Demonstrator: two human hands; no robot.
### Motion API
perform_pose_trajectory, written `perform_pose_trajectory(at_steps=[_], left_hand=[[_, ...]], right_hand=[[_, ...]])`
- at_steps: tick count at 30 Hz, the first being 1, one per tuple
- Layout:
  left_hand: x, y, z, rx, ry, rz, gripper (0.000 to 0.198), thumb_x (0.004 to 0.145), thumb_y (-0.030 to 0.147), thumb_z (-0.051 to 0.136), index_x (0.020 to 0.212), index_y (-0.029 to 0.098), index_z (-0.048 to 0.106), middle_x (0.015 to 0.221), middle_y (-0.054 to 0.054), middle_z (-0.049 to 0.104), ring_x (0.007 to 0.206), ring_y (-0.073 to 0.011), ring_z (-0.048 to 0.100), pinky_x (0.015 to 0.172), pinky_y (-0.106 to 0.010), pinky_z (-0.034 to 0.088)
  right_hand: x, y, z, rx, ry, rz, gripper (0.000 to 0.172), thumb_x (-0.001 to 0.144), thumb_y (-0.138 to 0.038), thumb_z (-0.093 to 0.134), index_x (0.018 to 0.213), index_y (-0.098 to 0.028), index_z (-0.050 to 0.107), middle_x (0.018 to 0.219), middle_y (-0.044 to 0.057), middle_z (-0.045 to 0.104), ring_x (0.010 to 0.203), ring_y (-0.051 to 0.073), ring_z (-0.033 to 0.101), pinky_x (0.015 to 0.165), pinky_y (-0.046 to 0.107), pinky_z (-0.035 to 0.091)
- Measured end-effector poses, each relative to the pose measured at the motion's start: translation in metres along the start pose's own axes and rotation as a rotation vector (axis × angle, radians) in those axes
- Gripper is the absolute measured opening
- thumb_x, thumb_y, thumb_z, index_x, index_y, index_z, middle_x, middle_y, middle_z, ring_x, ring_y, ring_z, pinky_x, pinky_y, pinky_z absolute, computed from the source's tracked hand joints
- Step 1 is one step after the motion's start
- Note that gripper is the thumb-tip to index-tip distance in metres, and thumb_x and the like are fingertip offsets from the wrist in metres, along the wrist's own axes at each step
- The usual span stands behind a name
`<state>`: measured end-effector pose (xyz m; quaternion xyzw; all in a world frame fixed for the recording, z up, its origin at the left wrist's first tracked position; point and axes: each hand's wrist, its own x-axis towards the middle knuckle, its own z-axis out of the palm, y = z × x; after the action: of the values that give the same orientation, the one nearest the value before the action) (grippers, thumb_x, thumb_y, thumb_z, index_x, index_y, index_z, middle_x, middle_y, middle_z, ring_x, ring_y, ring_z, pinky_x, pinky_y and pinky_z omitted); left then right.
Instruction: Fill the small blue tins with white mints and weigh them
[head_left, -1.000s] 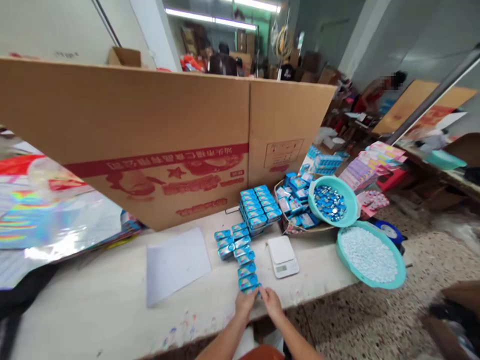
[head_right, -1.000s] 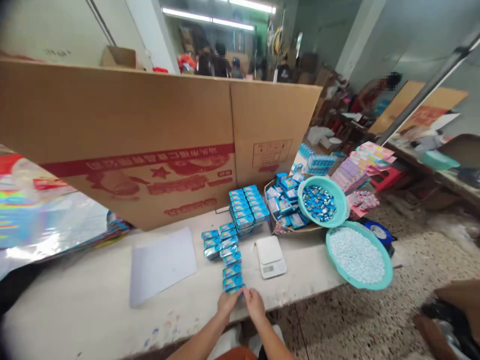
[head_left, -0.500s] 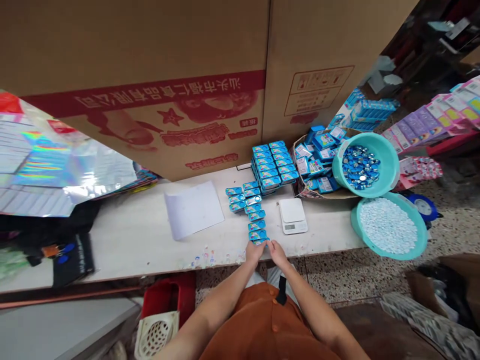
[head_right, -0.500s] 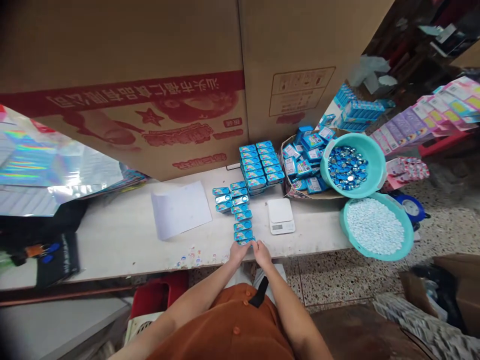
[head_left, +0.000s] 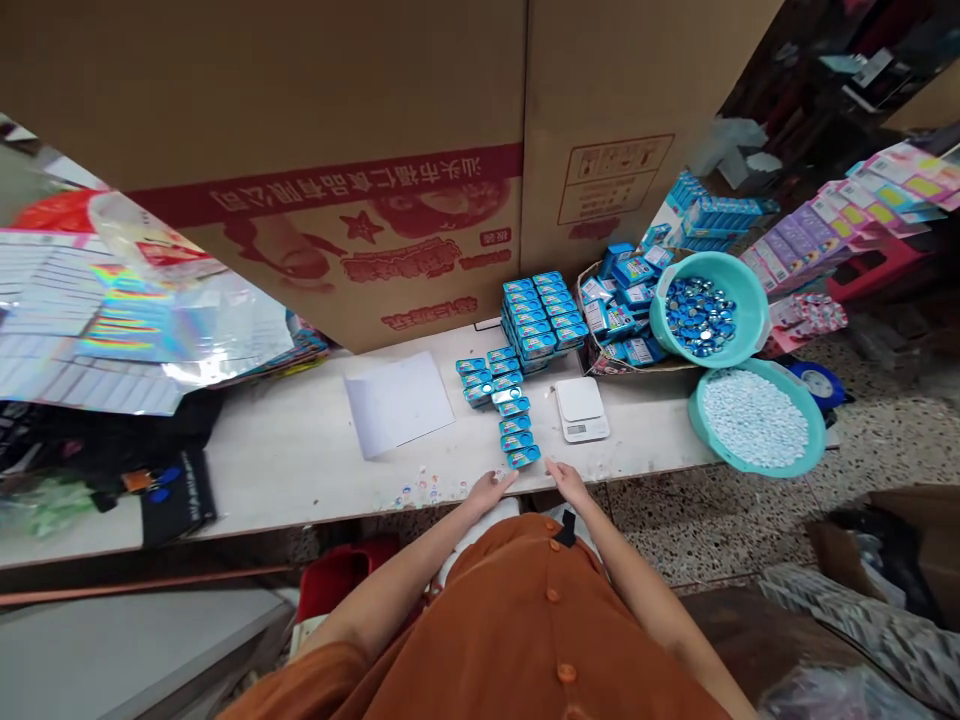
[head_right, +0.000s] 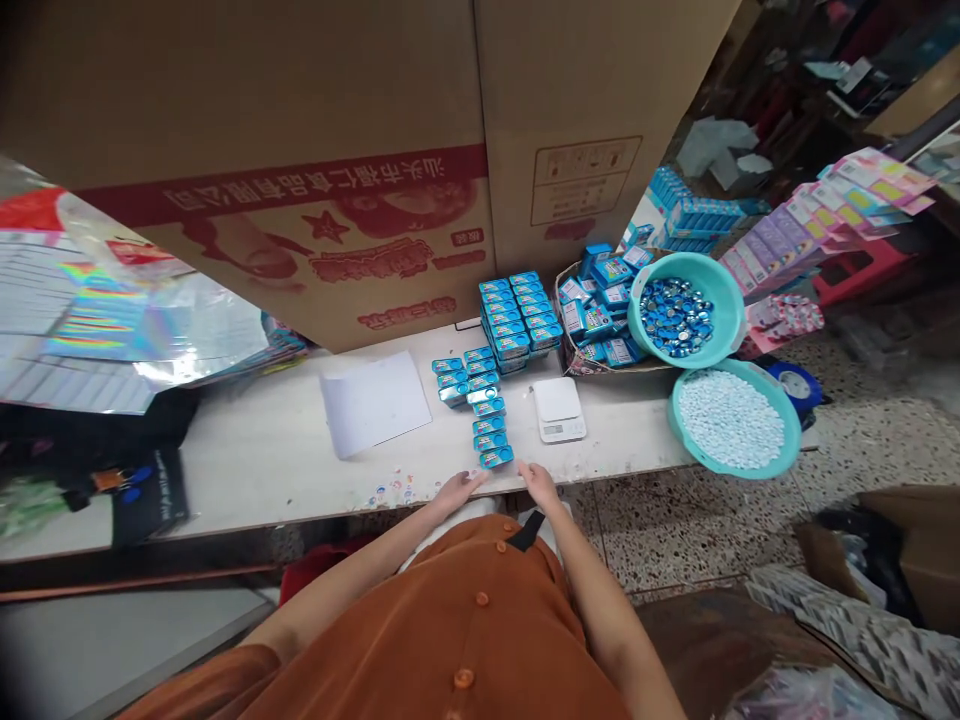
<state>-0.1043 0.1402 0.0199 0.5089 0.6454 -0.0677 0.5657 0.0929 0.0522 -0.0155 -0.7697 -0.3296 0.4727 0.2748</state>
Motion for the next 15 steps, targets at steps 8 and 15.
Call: perform_pose_trajectory(at_steps=[8, 15], left_hand=[[0.0, 0.0, -0.068, 0.417, 0.315, 0.398, 0.035, 0.088, 0.035, 0.048, 0.115, 0.016, 0.06, 0.118, -0.01, 0.064, 0.113, -0.022, 0.056, 0.101, -0.034, 0.04], [0.012, 0.069, -0.006, 0.875, 0.005, 1.113, 0.057, 0.077, 0.045, 0.062, 0.127, 0.021, 0.052, 0.144, -0.01, 0.042, 0.14, -0.0316, 0.02, 0.116, -0.051, 0.009]], right_hand=[[-0.021, 0.026, -0.002, 0.17, 0.097, 0.085, 0.04, 0.065, -0.055, 0.059, 0.075, -0.016, 0.065, 0.085, 0.009, 0.071, 0.082, 0.022, 0.061, 0.078, 0.031, 0.043], [-0.022, 0.021, 0.0, 0.188, 0.164, 0.087, 0.033, 0.067, -0.048, 0.058, 0.074, -0.016, 0.065, 0.074, 0.005, 0.068, 0.071, 0.018, 0.058, 0.07, 0.028, 0.043]])
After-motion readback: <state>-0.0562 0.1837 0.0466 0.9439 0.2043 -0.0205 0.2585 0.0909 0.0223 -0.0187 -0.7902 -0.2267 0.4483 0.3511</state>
